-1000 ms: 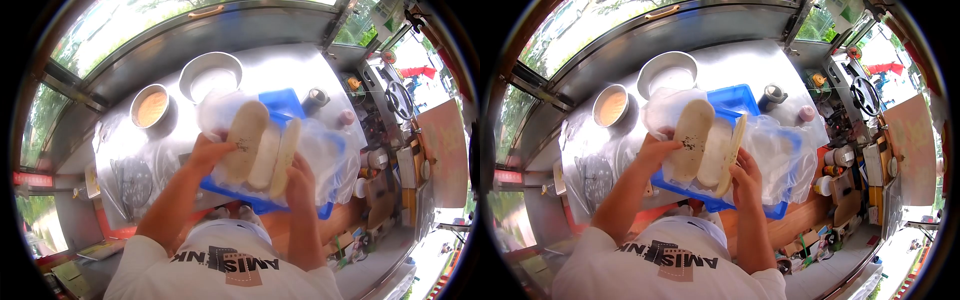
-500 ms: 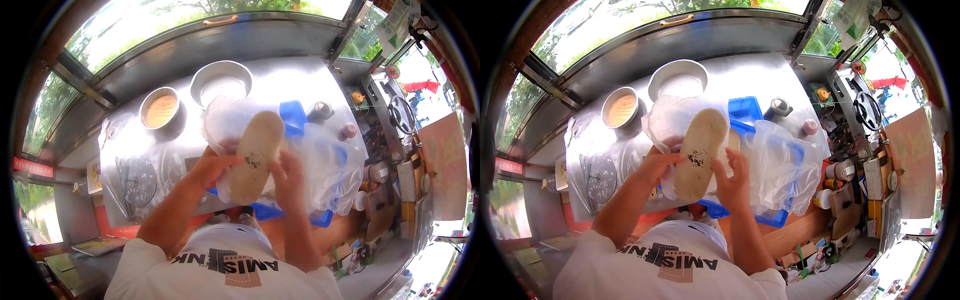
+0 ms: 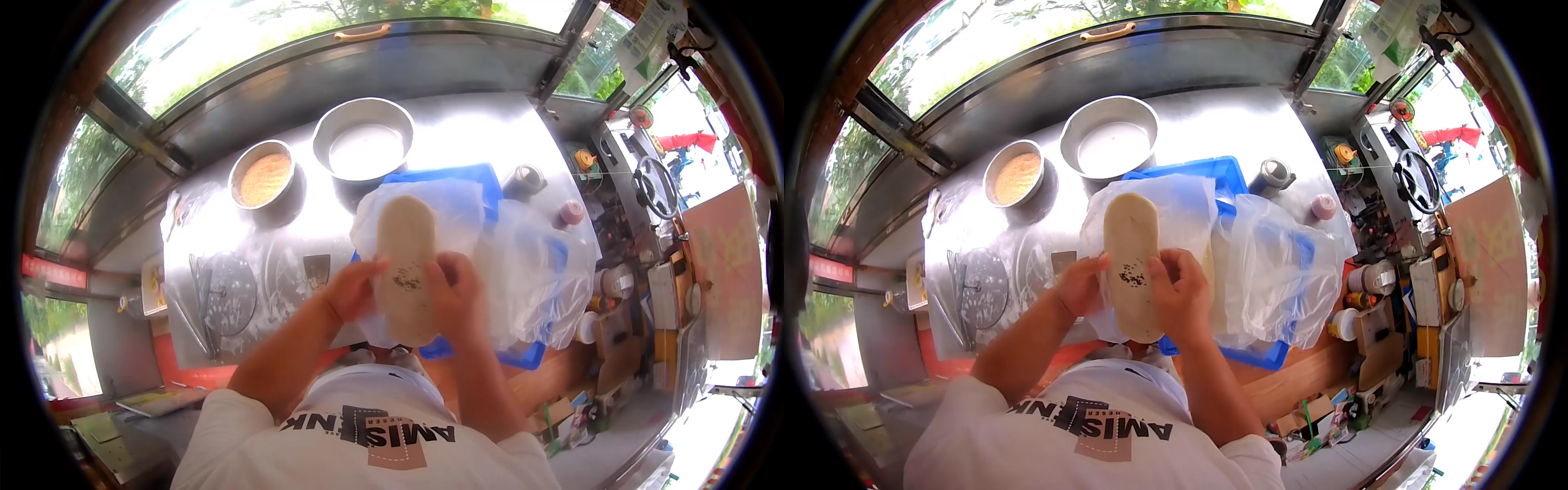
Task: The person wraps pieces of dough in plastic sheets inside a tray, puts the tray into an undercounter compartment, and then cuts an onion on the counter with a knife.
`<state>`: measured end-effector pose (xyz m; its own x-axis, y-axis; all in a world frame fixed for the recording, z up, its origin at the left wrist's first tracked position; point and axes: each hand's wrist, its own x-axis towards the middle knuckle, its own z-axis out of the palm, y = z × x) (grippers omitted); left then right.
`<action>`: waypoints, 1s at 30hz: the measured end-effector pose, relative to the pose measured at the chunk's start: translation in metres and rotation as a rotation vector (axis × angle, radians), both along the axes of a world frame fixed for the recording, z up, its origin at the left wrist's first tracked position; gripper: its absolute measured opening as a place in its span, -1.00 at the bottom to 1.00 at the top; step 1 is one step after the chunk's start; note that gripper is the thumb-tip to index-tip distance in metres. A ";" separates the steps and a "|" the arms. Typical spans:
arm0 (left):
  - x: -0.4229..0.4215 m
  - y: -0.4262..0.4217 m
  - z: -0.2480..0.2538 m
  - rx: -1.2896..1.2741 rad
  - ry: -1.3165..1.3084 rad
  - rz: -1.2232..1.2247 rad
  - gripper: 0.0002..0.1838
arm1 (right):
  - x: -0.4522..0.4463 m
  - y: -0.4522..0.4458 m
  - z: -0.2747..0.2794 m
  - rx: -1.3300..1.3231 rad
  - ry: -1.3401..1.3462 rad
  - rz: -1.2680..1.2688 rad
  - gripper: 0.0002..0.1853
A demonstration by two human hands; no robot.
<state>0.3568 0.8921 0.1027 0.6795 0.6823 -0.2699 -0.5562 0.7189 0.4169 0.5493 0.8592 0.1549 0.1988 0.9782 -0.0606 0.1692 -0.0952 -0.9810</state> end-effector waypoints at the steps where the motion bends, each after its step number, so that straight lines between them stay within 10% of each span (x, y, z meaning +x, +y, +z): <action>1: 0.000 -0.001 0.000 -0.011 -0.011 -0.009 -0.43 | -0.001 0.000 0.001 0.008 -0.010 0.000 -0.79; 10: 0.003 -0.002 0.028 0.014 0.005 0.010 -0.33 | 0.026 0.010 -0.036 0.316 -0.470 -0.181 -0.54; 17: -0.010 0.006 0.026 0.034 0.045 0.029 -0.34 | 0.055 0.012 -0.011 -0.302 0.234 0.111 -0.62; 30: -0.017 0.009 0.005 -0.007 0.096 0.161 -0.40 | 0.022 0.018 0.028 -0.083 0.106 0.097 -0.60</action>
